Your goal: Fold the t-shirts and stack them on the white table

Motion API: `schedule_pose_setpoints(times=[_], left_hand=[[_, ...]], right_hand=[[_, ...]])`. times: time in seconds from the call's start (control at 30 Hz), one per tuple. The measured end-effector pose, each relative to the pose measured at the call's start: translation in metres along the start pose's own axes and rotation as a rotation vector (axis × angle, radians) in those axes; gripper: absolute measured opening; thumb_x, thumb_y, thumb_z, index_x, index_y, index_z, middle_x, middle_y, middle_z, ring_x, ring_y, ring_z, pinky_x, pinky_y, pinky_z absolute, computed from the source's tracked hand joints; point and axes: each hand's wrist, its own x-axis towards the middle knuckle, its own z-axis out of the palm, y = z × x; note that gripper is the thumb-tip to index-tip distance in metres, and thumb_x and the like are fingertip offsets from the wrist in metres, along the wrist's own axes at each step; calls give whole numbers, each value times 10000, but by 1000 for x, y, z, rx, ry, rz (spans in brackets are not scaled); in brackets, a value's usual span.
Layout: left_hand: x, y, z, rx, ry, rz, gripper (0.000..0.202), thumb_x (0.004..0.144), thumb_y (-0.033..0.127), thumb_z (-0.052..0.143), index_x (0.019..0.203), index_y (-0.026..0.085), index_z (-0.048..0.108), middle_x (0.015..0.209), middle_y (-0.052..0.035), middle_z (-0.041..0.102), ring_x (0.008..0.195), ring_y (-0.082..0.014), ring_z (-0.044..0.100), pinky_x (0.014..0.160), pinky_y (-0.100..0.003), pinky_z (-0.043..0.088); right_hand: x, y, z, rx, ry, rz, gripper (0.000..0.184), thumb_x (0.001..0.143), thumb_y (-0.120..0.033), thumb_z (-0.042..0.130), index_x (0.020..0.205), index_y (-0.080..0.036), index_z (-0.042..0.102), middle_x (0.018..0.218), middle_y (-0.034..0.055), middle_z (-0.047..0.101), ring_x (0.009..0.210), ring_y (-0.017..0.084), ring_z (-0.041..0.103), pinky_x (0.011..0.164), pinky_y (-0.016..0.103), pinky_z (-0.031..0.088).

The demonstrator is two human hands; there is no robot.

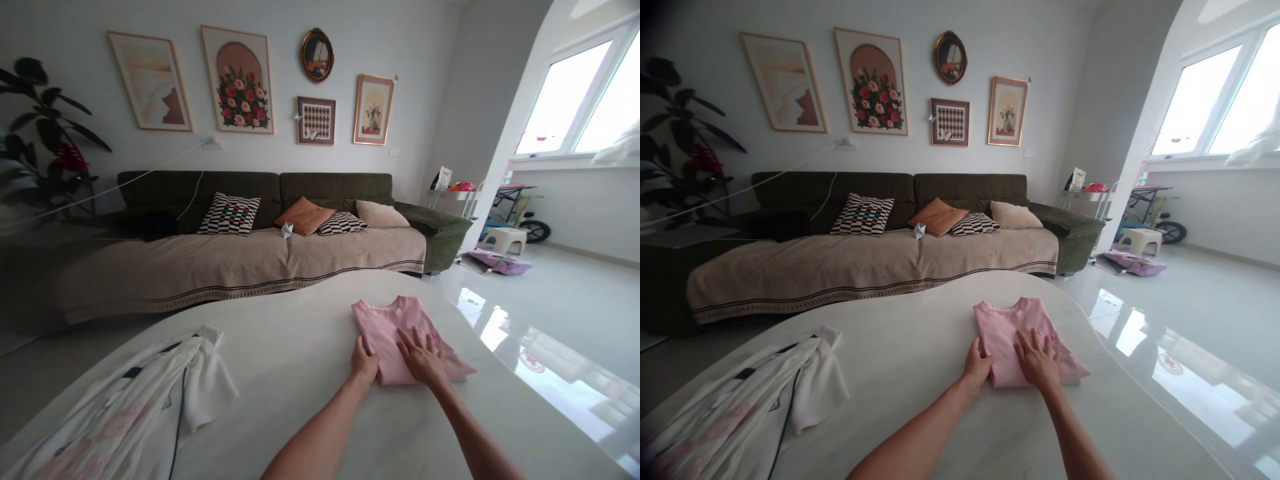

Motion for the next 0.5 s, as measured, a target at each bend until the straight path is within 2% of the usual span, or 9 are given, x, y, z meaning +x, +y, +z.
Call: schedule_pose_setpoints(times=[0.13,0.2,0.27,0.3,0.37,0.43,0.5], left_hand=[[-27,-11,-10,14,-18,0,711,666,141,543,1318,145,260,934,-37,593,809,-128,562,694,-203,428],[-51,-20,-26,2,-38,22,698,668,142,535,1312,131,267,935,-39,576,730,-110,551,633,-198,423],[-81,-29,-51,-22,-55,47,675,665,136,530,1296,136,291,944,-38,560,662,-88,528,580,-191,408],[-98,-32,-65,-32,-57,58,665,664,131,529,1288,144,302,947,-36,555,643,-80,515,567,-188,402],[-136,-37,-96,-39,-35,86,645,666,123,527,1276,148,318,946,-35,550,639,-71,501,583,-188,403],[-176,-43,-126,-32,12,98,632,677,117,526,1274,149,323,953,-41,548,661,-72,504,613,-194,413],[-219,-53,-153,-17,56,72,635,684,115,541,1279,162,324,951,-43,553,675,-79,519,616,-201,421]], right_hand=[[2,6,-5,38,-19,22,550,812,-570,210,1316,-364,284,1435,17,185,1282,375,125,902,637,230],[1,3,-7,47,61,56,569,799,-579,234,1312,-344,305,1428,41,205,1277,399,112,869,679,221],[-7,-9,-6,91,172,33,570,805,-544,245,1294,-275,359,1395,104,271,1264,403,172,850,675,258],[-14,-21,-6,137,207,-31,557,811,-506,252,1266,-222,405,1354,144,336,1247,387,239,855,643,297],[-38,-55,-6,262,202,-258,493,813,-424,281,1152,-145,507,1223,186,480,1186,331,381,884,537,364],[-76,-105,-11,386,122,-517,409,804,-361,323,1045,-130,559,1106,169,569,1152,277,437,913,433,388],[-124,-165,-20,479,31,-687,353,804,-328,351,1017,-144,564,1079,135,591,1158,246,437,926,385,389]])
